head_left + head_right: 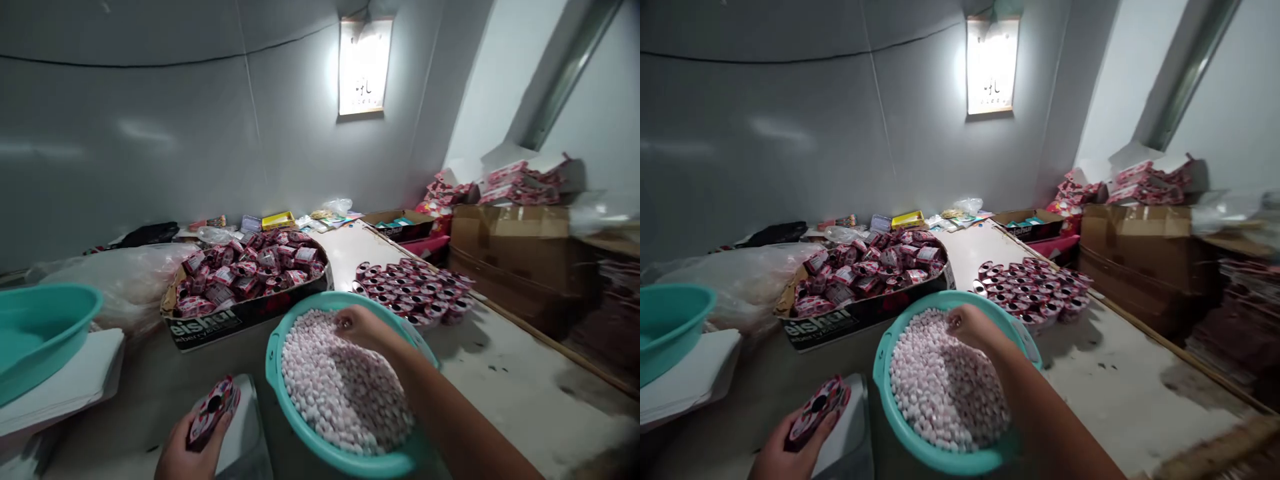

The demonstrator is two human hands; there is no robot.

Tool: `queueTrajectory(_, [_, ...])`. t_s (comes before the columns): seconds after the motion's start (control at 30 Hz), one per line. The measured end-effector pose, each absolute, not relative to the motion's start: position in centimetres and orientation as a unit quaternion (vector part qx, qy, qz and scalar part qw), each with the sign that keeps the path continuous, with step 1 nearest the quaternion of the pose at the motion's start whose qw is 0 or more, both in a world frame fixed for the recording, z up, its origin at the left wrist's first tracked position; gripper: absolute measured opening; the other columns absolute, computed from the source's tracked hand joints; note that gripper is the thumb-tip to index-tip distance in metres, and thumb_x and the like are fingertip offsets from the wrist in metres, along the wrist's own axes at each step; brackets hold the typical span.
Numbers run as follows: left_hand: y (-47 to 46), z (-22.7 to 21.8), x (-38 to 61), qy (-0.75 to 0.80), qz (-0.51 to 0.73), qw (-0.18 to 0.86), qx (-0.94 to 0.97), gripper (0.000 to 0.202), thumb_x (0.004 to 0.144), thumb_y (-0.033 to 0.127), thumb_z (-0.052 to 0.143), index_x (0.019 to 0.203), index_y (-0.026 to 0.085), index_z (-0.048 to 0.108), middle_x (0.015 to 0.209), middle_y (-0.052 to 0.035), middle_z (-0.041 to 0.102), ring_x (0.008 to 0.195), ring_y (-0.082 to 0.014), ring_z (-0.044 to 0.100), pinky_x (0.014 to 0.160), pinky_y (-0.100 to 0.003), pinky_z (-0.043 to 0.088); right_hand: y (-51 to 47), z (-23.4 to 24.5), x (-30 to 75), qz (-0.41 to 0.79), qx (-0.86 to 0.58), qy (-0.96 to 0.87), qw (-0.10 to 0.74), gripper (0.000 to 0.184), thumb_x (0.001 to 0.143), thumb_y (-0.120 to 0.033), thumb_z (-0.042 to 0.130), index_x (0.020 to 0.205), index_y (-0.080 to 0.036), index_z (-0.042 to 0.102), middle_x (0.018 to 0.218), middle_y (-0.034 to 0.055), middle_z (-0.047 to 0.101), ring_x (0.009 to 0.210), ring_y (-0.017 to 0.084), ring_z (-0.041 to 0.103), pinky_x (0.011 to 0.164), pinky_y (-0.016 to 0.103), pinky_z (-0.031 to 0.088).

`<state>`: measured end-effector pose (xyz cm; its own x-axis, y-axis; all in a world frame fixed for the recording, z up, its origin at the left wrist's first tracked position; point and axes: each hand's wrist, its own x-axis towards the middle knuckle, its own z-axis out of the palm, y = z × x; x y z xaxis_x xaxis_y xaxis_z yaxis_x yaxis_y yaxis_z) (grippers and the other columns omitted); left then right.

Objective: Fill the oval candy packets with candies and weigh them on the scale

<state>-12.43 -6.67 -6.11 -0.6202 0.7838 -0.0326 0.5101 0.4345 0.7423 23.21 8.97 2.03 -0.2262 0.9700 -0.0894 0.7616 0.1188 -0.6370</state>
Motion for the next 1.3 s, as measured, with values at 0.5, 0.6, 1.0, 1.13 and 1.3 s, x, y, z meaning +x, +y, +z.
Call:
queueTrajectory(0.5, [0.0,1.0,3.4,0.54,0.511,0.242,0.624,0.039,0.078,0.051,0.077,0.097,0.017,0.073,0.092,-0.008,0.074,0.084,-0.0246,0.07,0.076,-0.032,0.058,8.4,2.0,23.9,0.271,-0.589,-0.691,0.319,0.025,0.077,-0.013,0.057,0.054,-0.016,0.046,0.05,-0.0041,0.038,0.052,0.008,0.037,0.053,0.025,0.022])
queueTrajectory(0.6, [1.9,-1.0,4.7,0.554,0.464,0.269,0.636,0.028,0.079,0.041,0.074,0.095,0.019,0.074,0.094,-0.0071,0.073,0.086,-0.0235,0.069,0.078,-0.032,0.056,8.6,2.0,24.0,0.236,-0.558,-0.704,0.37,0.015,0.082,-0.018,0.054,0.072,-0.014,0.065,0.066,0.0007,0.061,0.064,0.011,0.052,0.058,0.022,0.034])
queueTrajectory(1.0, [0.0,0.5,4.2,0.599,0.377,0.259,0.657,0.02,0.082,0.023,0.073,0.103,0.023,0.071,0.103,-0.0033,0.069,0.098,-0.0223,0.064,0.085,-0.032,0.048,6.3,2.6,22.8,0.239,-0.395,-0.823,0.33,0.021,0.089,-0.017,0.058,0.097,-0.021,0.076,0.098,0.0058,0.071,0.089,0.017,0.061,0.083,0.03,0.045])
queueTrajectory(1.13, [-0.3,0.6,4.1,0.584,0.383,0.268,0.664,0.025,0.082,0.021,0.075,0.106,0.024,0.07,0.105,-0.0022,0.069,0.1,-0.0213,0.064,0.086,-0.032,0.048,5.8,3.0,22.9,0.203,-0.331,-0.859,0.334,0.018,0.091,-0.017,0.06,0.099,-0.021,0.076,0.096,0.0054,0.069,0.088,0.016,0.061,0.08,0.029,0.046])
queueTrajectory(1.3, [-0.5,0.9,3.9,0.581,0.379,0.254,0.674,0.026,0.085,0.024,0.074,0.11,0.024,0.07,0.107,-0.0035,0.069,0.102,-0.0229,0.065,0.086,-0.033,0.048,5.5,3.8,23.4,0.203,-0.286,-0.88,0.32,0.02,0.092,-0.018,0.061,0.105,-0.021,0.076,0.095,0.0063,0.067,0.09,0.017,0.06,0.081,0.032,0.047])
